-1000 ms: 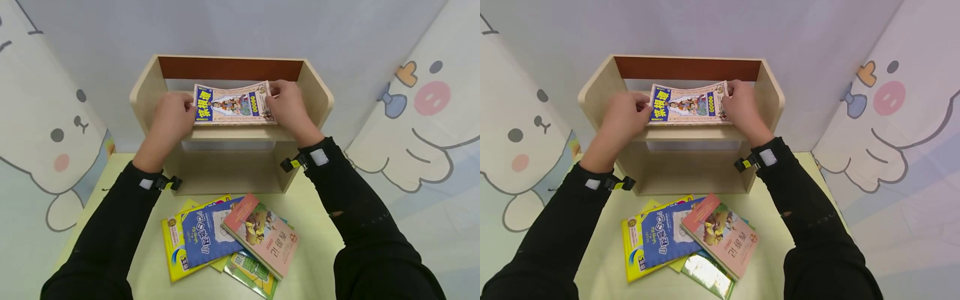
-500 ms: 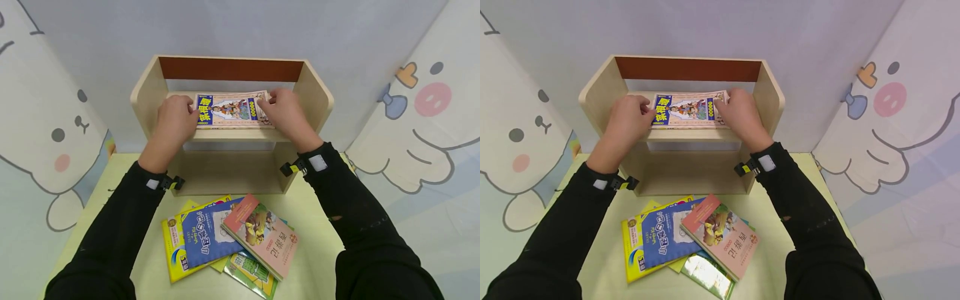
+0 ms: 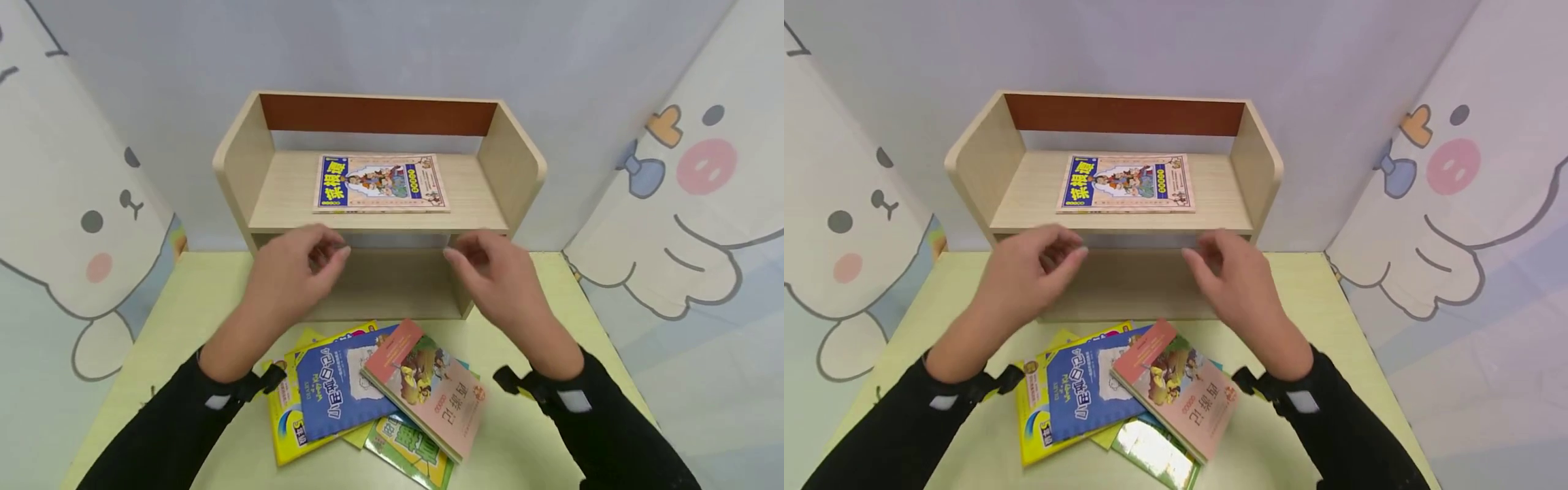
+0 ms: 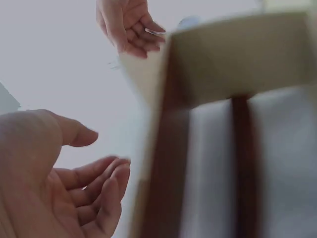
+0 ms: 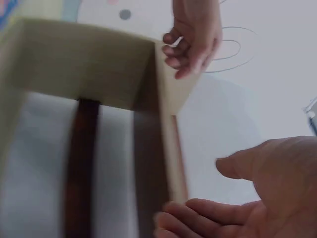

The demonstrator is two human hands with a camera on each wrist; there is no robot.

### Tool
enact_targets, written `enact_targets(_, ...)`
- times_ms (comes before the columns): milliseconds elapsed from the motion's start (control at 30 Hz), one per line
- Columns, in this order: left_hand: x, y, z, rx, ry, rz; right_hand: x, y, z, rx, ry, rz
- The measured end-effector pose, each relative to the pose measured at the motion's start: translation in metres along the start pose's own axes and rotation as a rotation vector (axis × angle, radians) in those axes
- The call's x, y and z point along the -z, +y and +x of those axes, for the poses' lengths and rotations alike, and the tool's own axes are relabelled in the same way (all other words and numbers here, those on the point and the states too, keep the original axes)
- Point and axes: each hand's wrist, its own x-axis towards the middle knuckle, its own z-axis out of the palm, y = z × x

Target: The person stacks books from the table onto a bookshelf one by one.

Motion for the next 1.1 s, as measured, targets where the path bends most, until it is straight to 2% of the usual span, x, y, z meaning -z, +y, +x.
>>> enact_targets(100, -0.042, -0.026, -0.029, 0.12, -0.186, -0.112, -0.016, 0.034, -0.043, -0.164, -0.192, -0.059)
enact_targets(167, -0.073, -0.045, -0.041, 0.211, -0.294, -0.177, -0.026, 0.061, -0.064, -0.285, -0.33, -0.113)
enact_targets(233, -0.102, -0.06, -0.051, 0.28, -0.375, -0.231, -0.036, 0.086, -0.083, -0.386, -0.451, -0.147)
enact_targets(333, -0.133, -0.068, -0.059, 0.338, -0.463, -0.274, -0.048, 0.112, -0.11, -0.521, -0.571, -0.101)
enact_targets(433, -0.148, -0.065, -0.059, 0.344, -0.516, -0.308, -0.057, 0.123, -0.131, -0.659, -0.599, 0.053)
enact_targets(567, -0.155, -0.055, -0.055, 0.337, -0.578, -0.36, -0.07, 0.125, -0.147, -0.772, -0.53, 0.253)
enact_targets(733, -0.153, -0.051, -0.056, 0.346, -0.611, -0.376, -0.08, 0.12, -0.151, -0.797, -0.369, 0.393)
enact_targets(833, -0.147, -0.053, -0.06, 0.364, -0.577, -0.388, -0.079, 0.116, -0.146, -0.802, -0.257, 0.443)
enact_targets(967, -0.133, -0.058, -0.064, 0.436, -0.516, -0.472, -0.075, 0.107, -0.132, -0.808, -0.144, 0.576)
enact_targets(1100, -0.119, -0.066, -0.064, 0.501, -0.431, -0.551, -0.073, 0.095, -0.116, -0.774, -0.113, 0.741)
